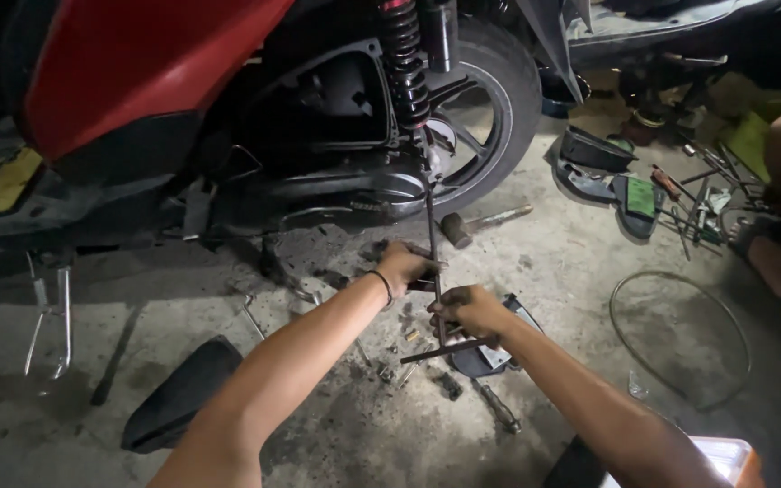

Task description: Repairing a motorcycle's rear wheel assembly using a metal rod and hammer to drive a component

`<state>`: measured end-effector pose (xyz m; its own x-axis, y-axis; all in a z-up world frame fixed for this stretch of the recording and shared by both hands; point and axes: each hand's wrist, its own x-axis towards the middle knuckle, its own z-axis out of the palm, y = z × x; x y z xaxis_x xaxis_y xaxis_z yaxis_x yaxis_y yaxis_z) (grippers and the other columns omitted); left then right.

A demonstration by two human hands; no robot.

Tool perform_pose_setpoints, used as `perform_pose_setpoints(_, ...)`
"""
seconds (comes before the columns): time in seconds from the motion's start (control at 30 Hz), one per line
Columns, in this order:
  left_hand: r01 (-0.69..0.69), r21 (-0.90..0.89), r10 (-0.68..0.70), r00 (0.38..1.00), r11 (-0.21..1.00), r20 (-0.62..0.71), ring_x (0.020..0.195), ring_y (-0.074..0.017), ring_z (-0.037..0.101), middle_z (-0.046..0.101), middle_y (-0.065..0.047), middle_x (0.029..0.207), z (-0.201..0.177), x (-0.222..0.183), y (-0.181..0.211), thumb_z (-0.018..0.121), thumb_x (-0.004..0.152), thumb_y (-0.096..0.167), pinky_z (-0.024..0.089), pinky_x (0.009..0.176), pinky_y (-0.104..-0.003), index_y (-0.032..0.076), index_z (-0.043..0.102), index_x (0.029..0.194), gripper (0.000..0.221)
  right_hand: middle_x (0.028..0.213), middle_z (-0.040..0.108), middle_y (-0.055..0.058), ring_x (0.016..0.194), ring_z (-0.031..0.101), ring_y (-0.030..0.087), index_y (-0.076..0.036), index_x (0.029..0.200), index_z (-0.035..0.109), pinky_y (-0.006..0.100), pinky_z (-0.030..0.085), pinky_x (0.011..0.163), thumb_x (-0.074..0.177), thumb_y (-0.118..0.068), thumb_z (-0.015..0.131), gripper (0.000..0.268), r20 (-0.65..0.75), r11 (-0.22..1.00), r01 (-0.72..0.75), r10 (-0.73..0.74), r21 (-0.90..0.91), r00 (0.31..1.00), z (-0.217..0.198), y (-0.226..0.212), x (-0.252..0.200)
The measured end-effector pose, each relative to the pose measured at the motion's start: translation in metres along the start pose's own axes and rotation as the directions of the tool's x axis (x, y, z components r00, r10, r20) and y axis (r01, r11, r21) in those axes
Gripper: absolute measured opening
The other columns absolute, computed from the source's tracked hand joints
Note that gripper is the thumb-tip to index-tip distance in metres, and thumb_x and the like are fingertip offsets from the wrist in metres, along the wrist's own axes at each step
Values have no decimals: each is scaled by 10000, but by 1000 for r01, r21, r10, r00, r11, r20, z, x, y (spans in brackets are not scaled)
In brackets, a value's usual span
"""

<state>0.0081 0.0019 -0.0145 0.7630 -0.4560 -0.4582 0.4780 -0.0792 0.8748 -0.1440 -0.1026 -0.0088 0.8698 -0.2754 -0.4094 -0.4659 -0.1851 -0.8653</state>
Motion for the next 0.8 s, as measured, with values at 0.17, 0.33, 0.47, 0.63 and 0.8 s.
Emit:
perform_pose_setpoints(0.17,73,-36,-69,992,997,108,733,-407,744,700,-306,862,-5,-41,40,804,777,-83,642,614,-475,-169,664,1000,278,789,681,178,654,697,262,37,1064,695,292,564,439,820,-110,823,312,10,912,-69,70,404,997,9,-45,-52)
perform_pose_setpoints(0.33,238,205,-290,916,949,278,693,-227,707,664,-126,803,-13,-33,57,678,939,157,631,635,-325,-72,663,1014,241,764,678,183,657,708,246,84,1027,658,256,546,441,861,-62,773,250,-21,913,-86,103,399,994,8,-45,-60)
perform_pose_setpoints(0.47,13,-34,-9,993,999,118,643,-304,696,676,-261,845,-4,-41,36,786,811,-61,582,490,-357,-161,659,1081,314,640,647,207,556,671,264,83,916,681,302,522,424,730,-28,845,271,-163,977,-25,60,211,985,11,-62,-68)
perform_pose_setpoints(0.63,-42,-25,44,994,999,98,596,-294,688,681,-260,806,11,-1,-3,806,759,-97,555,447,-365,-141,697,1018,284,703,741,61,822,769,265,-223,873,754,373,579,742,568,-414,921,397,-257,906,-153,51,-394,965,10,-24,-30)
perform_pose_setpoints(0.8,22,-121,-12,997,992,82,668,-401,735,704,-313,884,8,-5,-8,781,786,-122,644,604,-505,-132,673,1115,346,792,762,103,883,759,316,-182,867,789,408,577,762,655,-399,853,310,-222,891,-93,-8,-444,975,7,5,-12)
